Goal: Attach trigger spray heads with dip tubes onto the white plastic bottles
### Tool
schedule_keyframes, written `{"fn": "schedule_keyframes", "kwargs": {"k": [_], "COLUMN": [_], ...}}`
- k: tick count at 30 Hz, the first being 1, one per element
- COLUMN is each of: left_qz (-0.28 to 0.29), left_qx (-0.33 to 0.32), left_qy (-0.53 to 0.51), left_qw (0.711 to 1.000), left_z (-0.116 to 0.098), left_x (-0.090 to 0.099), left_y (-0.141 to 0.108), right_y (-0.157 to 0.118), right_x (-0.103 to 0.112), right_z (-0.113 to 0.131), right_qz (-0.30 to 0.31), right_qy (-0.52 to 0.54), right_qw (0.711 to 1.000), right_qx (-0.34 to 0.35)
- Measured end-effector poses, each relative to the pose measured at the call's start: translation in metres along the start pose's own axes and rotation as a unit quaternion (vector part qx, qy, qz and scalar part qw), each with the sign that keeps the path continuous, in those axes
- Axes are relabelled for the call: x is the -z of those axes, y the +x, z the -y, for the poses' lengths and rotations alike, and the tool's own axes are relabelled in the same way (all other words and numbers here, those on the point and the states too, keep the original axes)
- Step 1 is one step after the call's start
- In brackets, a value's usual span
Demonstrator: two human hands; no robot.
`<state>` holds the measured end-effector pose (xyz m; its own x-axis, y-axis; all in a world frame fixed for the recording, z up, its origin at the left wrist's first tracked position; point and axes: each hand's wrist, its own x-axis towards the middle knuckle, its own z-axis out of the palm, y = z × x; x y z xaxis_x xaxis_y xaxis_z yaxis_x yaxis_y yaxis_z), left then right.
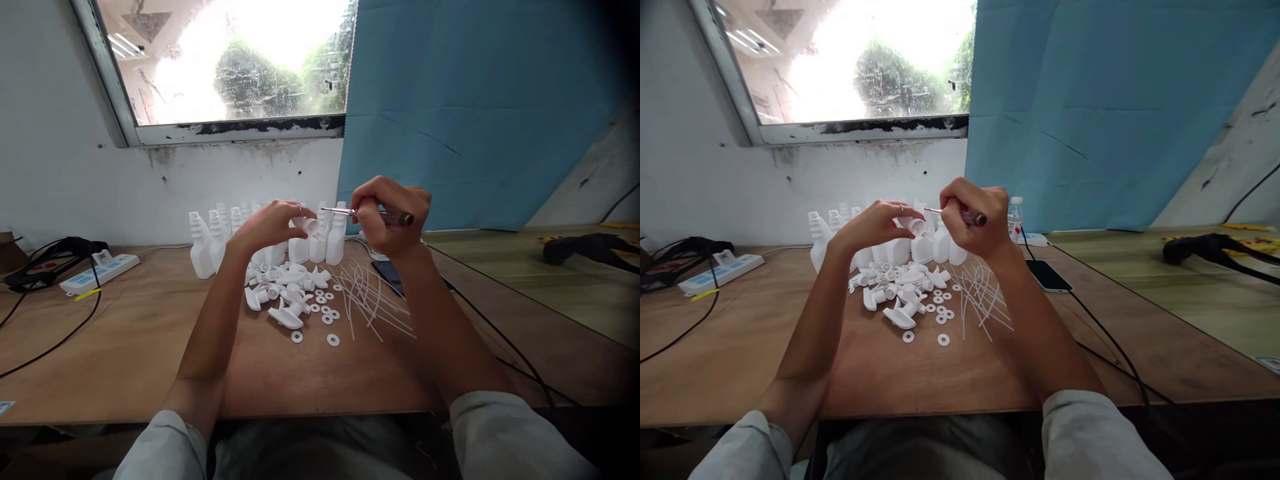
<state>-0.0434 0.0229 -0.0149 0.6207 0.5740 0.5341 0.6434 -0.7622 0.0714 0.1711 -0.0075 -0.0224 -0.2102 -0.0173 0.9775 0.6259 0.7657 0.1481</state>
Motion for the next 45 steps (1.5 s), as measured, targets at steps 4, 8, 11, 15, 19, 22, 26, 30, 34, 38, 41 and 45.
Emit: {"fn": "schedule_keyframes", "kwargs": {"k": [4,8,11,15,19,22,26,30,34,38,41,45], "left_qz": [-0.032,-0.038,-0.011,0.031,0.038,0.026,-0.026,-0.096,-0.093,-0.053,-0.055,-0.047], "left_qx": [-0.044,-0.058,-0.052,-0.021,0.0,0.002,0.028,0.041,0.054,0.057,0.063,0.067], "left_qy": [0.067,0.119,0.138,0.129,0.133,0.116,0.08,0.053,0.043,0.025,0.003,-0.005], "left_qw": [0.996,0.99,0.989,0.991,0.99,0.993,0.996,0.993,0.993,0.997,0.996,0.997], "left_z": [-0.003,-0.005,0.0,0.009,0.019,0.028,0.038,0.047,0.059,0.068,0.069,0.068], "left_x": [-0.011,-0.029,-0.041,-0.048,-0.051,-0.058,-0.078,-0.098,-0.105,-0.106,-0.107,-0.109], "left_y": [0.006,0.014,0.02,0.02,0.005,-0.021,-0.075,-0.127,-0.15,-0.153,-0.154,-0.156], "right_y": [0.0,0.0,0.002,0.008,0.004,-0.017,-0.067,-0.121,-0.16,-0.179,-0.184,-0.189], "right_x": [0.002,0.003,0.005,0.011,0.022,0.029,0.026,0.01,-0.004,-0.011,-0.016,-0.019], "right_z": [-0.001,-0.003,-0.001,-0.001,-0.01,-0.02,-0.031,-0.047,-0.06,-0.059,-0.055,-0.056], "right_qz": [0.003,0.024,0.037,0.116,0.302,0.462,0.548,0.434,0.415,0.414,0.411,0.43], "right_qy": [0.013,0.001,0.003,0.069,0.171,0.24,0.291,0.128,0.013,0.036,0.05,0.045], "right_qw": [1.0,0.999,0.999,0.988,0.918,0.814,0.709,0.842,0.89,0.888,0.881,0.868], "right_qx": [-0.018,-0.034,-0.03,-0.068,-0.194,-0.258,-0.336,-0.294,-0.187,-0.195,-0.229,-0.244]}}
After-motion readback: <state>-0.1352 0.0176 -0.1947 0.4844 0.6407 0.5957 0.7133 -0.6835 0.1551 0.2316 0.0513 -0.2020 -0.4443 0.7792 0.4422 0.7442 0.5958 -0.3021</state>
